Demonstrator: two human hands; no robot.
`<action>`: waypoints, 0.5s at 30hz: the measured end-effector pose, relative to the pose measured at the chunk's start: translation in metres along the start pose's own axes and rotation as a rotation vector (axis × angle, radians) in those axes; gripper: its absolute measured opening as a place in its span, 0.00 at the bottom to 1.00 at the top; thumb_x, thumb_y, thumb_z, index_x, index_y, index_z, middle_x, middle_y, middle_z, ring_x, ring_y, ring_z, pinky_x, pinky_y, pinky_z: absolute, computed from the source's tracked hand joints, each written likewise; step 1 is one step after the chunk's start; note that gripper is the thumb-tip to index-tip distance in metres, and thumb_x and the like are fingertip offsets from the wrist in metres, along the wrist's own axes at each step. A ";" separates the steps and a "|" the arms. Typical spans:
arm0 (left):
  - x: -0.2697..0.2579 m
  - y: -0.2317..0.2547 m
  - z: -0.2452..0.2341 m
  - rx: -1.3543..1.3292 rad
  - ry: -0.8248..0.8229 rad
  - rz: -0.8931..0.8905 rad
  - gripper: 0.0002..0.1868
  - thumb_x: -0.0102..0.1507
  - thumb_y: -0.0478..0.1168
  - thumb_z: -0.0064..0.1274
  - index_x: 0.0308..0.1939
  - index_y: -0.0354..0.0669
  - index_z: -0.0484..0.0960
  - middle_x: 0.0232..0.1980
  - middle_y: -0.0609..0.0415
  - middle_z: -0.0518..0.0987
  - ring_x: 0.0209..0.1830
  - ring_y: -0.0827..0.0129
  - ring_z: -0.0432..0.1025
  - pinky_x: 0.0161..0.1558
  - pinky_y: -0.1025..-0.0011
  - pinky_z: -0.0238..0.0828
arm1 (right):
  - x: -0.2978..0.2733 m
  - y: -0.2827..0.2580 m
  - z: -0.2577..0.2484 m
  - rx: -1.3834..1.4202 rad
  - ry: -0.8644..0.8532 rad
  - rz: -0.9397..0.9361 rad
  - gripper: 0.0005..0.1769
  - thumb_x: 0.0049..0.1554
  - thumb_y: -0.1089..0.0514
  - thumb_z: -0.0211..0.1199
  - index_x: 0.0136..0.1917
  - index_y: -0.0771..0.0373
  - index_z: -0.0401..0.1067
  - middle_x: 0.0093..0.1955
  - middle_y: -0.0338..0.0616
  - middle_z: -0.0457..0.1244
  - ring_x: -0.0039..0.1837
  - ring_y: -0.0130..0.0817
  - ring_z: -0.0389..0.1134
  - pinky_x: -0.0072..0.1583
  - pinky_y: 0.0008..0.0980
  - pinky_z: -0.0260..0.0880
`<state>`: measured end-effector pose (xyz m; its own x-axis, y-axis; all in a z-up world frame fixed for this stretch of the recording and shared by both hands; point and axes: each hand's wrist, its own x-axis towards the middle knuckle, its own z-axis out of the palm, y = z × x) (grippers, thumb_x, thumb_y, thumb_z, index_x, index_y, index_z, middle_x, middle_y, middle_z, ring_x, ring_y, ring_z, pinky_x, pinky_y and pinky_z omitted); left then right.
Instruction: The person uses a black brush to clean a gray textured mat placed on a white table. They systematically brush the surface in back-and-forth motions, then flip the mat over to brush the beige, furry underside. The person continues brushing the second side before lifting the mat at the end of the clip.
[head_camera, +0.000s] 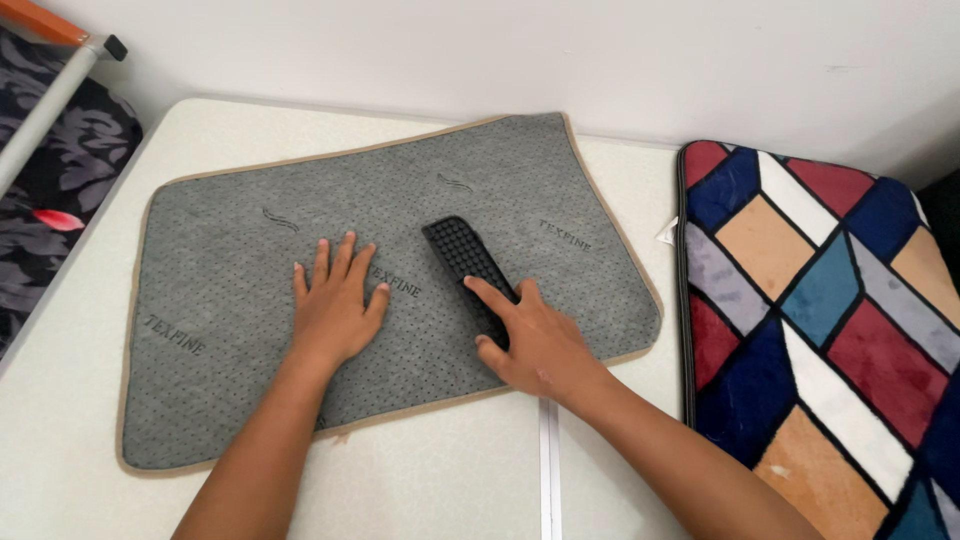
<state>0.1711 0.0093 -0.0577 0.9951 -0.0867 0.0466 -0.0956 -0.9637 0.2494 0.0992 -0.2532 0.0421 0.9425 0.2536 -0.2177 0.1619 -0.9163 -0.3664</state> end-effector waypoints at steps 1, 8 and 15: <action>0.000 -0.001 0.002 0.016 0.015 0.012 0.36 0.65 0.58 0.38 0.77 0.55 0.57 0.84 0.52 0.46 0.83 0.50 0.35 0.75 0.41 0.27 | 0.001 0.005 -0.005 0.013 -0.023 0.030 0.42 0.55 0.45 0.59 0.80 0.34 0.49 0.56 0.55 0.56 0.45 0.47 0.70 0.50 0.46 0.74; -0.002 -0.006 0.012 0.119 0.036 0.074 0.38 0.66 0.61 0.34 0.78 0.53 0.54 0.83 0.50 0.45 0.82 0.48 0.35 0.74 0.41 0.27 | -0.008 0.056 -0.016 0.041 0.056 0.060 0.42 0.53 0.46 0.61 0.79 0.31 0.51 0.57 0.54 0.58 0.46 0.50 0.69 0.52 0.48 0.72; -0.007 -0.003 0.010 0.171 0.033 0.081 0.39 0.66 0.62 0.31 0.79 0.52 0.53 0.84 0.49 0.44 0.82 0.45 0.35 0.74 0.40 0.28 | -0.021 0.126 -0.021 0.050 0.218 0.064 0.45 0.51 0.49 0.62 0.79 0.39 0.51 0.55 0.60 0.62 0.51 0.55 0.69 0.55 0.49 0.70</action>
<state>0.1651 0.0099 -0.0685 0.9828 -0.1600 0.0922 -0.1671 -0.9831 0.0752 0.1059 -0.3808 0.0199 0.9921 0.1172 -0.0439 0.0897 -0.9105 -0.4037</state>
